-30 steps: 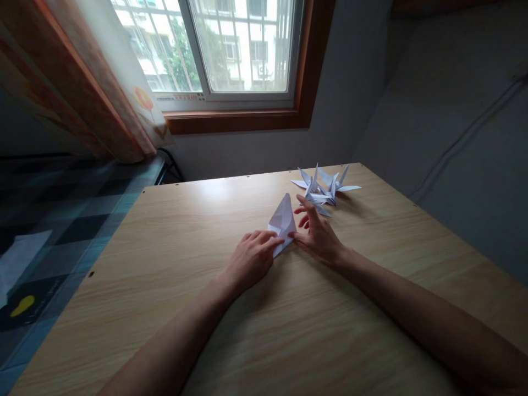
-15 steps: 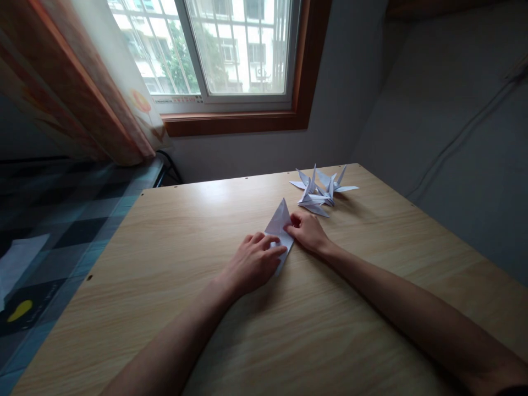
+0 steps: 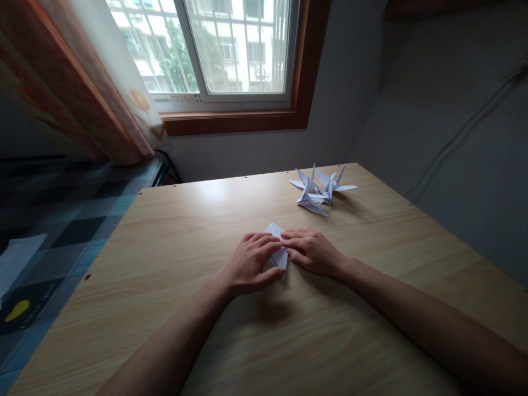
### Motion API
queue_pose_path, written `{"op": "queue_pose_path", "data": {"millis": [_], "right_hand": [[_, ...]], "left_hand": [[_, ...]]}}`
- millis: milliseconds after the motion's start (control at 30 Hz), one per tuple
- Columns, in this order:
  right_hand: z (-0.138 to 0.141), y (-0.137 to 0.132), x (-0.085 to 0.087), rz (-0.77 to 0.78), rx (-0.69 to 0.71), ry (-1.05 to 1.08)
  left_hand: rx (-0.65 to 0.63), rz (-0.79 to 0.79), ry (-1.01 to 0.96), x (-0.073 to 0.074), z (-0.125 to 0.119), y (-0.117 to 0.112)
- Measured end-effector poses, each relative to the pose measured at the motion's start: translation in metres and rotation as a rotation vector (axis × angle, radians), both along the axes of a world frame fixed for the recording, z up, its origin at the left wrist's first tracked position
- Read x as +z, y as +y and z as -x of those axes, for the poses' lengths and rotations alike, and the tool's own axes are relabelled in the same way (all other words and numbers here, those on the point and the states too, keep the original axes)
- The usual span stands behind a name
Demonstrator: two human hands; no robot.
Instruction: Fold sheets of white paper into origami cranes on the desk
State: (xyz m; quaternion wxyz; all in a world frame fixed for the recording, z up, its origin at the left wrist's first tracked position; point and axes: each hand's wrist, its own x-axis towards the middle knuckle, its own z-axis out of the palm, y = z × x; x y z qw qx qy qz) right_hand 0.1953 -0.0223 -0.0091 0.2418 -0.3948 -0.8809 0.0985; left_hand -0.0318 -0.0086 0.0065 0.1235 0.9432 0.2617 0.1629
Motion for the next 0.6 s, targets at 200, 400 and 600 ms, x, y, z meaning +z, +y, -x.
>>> {"op": "queue_pose_path", "data": {"millis": [200, 400, 600], "right_hand": [[0.012, 0.002, 0.0, 0.026, -0.114, -0.066], [0.001, 0.004, -0.002, -0.022, -0.174, -0.189], [-0.009, 0.005, -0.007, -0.065, -0.109, -0.108]], "left_hand": [[0.117, -0.12, 0.049, -0.005, -0.007, -0.004], [0.05, -0.147, 0.073, -0.002, -0.004, -0.005], [-0.017, -0.117, 0.023, -0.004, 0.005, 0.003]]}}
